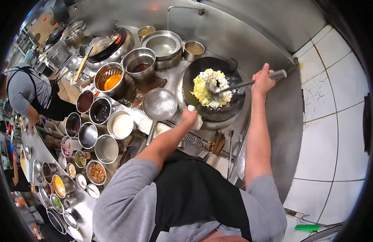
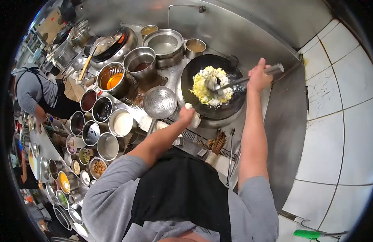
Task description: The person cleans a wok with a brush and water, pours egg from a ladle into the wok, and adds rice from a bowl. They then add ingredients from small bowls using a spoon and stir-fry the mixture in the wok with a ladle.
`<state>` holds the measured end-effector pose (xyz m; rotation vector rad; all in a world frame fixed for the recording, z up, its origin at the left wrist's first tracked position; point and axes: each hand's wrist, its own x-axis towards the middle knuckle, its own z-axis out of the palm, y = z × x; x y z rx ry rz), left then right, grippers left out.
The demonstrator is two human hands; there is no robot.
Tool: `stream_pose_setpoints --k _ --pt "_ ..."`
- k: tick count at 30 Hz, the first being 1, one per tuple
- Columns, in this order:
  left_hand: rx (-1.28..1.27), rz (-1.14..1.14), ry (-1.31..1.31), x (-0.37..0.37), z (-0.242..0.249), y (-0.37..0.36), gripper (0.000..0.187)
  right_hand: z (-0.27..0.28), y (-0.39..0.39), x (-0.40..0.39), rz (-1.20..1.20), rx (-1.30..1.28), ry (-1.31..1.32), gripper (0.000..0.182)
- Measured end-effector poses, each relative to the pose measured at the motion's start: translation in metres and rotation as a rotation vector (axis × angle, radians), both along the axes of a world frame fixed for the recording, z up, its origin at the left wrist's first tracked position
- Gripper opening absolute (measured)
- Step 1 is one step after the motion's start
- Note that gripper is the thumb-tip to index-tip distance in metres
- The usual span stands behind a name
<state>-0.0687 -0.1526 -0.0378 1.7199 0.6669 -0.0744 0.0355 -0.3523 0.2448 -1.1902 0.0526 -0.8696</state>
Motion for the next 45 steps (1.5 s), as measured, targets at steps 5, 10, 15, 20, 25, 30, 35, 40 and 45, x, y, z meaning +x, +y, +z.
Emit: stream_pose_setpoints --k 5,10,15,20,25,30,35,40,45 --pt "0.025 0.015 -0.036 -0.003 -0.010 0.000 0.045 0.005 0.067 -0.073 0.265 -0.229 -0.163 0.039" --pt "-0.014 0.000 -0.017 -0.006 -0.006 0.004 0.047 0.043 0.005 0.012 0.017 -0.144 -0.021 0.041" --pt "0.018 -0.010 -0.026 -0.011 -0.022 -0.005 0.050 -0.002 0.031 0.010 0.001 -0.021 -0.131 0.039" --pt "0.037 -0.065 0.097 -0.003 -0.011 -0.008 0.056 0.007 0.073 -0.037 0.257 -0.091 -0.170 0.023" --pt "-0.066 -0.083 0.160 -0.005 0.005 -0.004 0.060 -0.035 0.014 0.010 0.086 -0.390 -0.284 0.024" --pt "-0.179 -0.155 0.189 0.001 0.001 -0.002 0.058 0.031 -0.059 0.006 -0.071 -0.092 -0.027 0.042" --pt "-0.228 -0.133 0.309 0.000 0.027 0.002 0.057 -0.004 0.000 -0.029 0.015 -0.249 0.036 0.042" --pt "-0.291 -0.099 0.098 -0.008 0.004 -0.004 0.056 0.012 0.063 -0.058 0.001 -0.260 0.083 0.036" --pt "-0.319 -0.015 0.165 -0.071 0.018 0.009 0.045 0.023 0.009 0.013 0.088 -0.056 0.103 0.023"
